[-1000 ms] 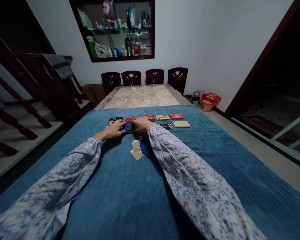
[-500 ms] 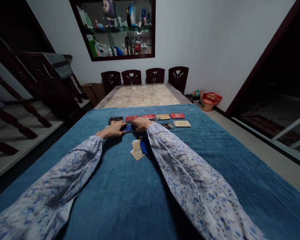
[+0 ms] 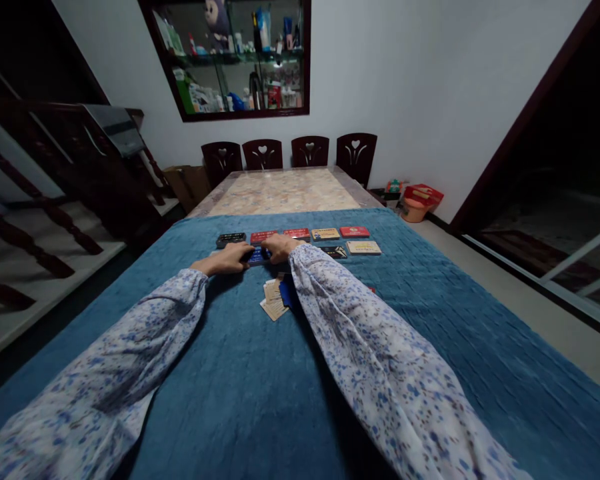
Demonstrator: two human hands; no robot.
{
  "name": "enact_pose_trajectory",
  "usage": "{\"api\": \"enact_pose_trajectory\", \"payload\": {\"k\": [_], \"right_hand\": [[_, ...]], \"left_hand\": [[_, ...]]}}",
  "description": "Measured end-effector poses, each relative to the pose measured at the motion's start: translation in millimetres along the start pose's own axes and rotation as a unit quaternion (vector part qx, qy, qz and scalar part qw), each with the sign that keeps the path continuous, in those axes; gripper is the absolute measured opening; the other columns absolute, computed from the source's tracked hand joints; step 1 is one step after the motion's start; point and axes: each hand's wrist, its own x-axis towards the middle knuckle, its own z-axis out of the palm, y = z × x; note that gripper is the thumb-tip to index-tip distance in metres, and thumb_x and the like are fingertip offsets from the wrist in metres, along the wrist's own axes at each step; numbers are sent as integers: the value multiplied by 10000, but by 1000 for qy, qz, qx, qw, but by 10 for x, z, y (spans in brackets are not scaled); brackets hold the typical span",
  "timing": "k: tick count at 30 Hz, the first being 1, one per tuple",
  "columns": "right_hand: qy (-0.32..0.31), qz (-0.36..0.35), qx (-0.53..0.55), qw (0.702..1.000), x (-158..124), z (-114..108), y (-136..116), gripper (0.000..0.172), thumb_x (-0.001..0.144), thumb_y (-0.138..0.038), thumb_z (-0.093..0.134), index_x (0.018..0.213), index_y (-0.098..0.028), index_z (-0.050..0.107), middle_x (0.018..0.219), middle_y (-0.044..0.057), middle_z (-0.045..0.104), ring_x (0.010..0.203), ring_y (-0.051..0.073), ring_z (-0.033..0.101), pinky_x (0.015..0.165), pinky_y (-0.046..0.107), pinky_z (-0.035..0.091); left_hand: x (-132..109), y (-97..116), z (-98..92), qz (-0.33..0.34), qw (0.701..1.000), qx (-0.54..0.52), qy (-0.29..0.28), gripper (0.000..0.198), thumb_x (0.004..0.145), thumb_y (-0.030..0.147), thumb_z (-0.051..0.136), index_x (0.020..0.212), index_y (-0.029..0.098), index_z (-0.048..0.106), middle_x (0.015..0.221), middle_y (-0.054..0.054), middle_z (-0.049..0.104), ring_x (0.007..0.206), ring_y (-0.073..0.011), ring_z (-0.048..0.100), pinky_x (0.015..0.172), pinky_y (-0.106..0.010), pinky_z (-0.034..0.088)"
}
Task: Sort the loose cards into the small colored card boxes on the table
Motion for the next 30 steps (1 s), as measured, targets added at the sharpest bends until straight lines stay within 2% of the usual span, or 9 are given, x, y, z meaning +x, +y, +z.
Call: {"api": "enact_pose_trajectory", "payload": {"k": [5,9,12,18,23,27,30], "right_hand": [[2,-2,-4,1000,43,21,10,521,772,-133,689,1293,-167,691,1235,122,757,1102,248,725,827,246,533],[-1,5,-4,1000,60,28,18,524,772,-149,691,1295,-187,687,1237,110,755,1101,248,724,837,255,543],[-1,7,-2,1000,60,23,18,519,767,-155,697,1284,-198,694,1241,109,753,1092,257,727,843,271,550],[1,5,-17,1000,6,-6,-12,489,805,-192,716,1294,-200,690,1257,132,742,1120,280,712,869,312,543],[42,-4,-16,999,-121,-70,-21,494,876,-326,719,1356,-230,662,1337,124,706,1142,283,689,890,341,521],[68,-8,-30,997,-253,-124,-8,417,926,-264,652,1340,-225,675,1372,130,679,1234,302,633,913,364,465],[100,-10,-36,994,-362,-134,-6,335,955,-243,616,1275,-215,711,1326,130,695,1208,289,631,897,349,412]], "left_hand": [[5,47,-18,-13,1000,12,-10,460,703,150,601,1151,215,688,1210,-139,714,1151,-344,661,1011,-470,502],[8,46,2,-18,999,30,-17,445,716,156,589,1147,215,680,1223,-154,696,1164,-357,640,1031,-536,475],[3,23,26,-12,999,42,-7,436,721,171,594,1145,233,675,1229,-142,680,1181,-356,611,1047,-554,453],[-49,6,26,-7,999,40,19,516,757,216,601,1271,222,645,1305,-165,629,1260,-380,544,1100,-598,387],[-147,54,-8,6,999,27,47,493,819,227,583,1311,227,619,1360,-155,609,1316,-354,508,1136,-571,360],[-228,125,-10,13,997,21,80,489,863,218,566,1351,189,588,1420,-175,574,1372,-355,473,1156,-571,334],[-278,198,6,20,993,12,114,499,872,195,561,1370,185,584,1417,-178,582,1373,-359,475,1159,-579,325]]}}
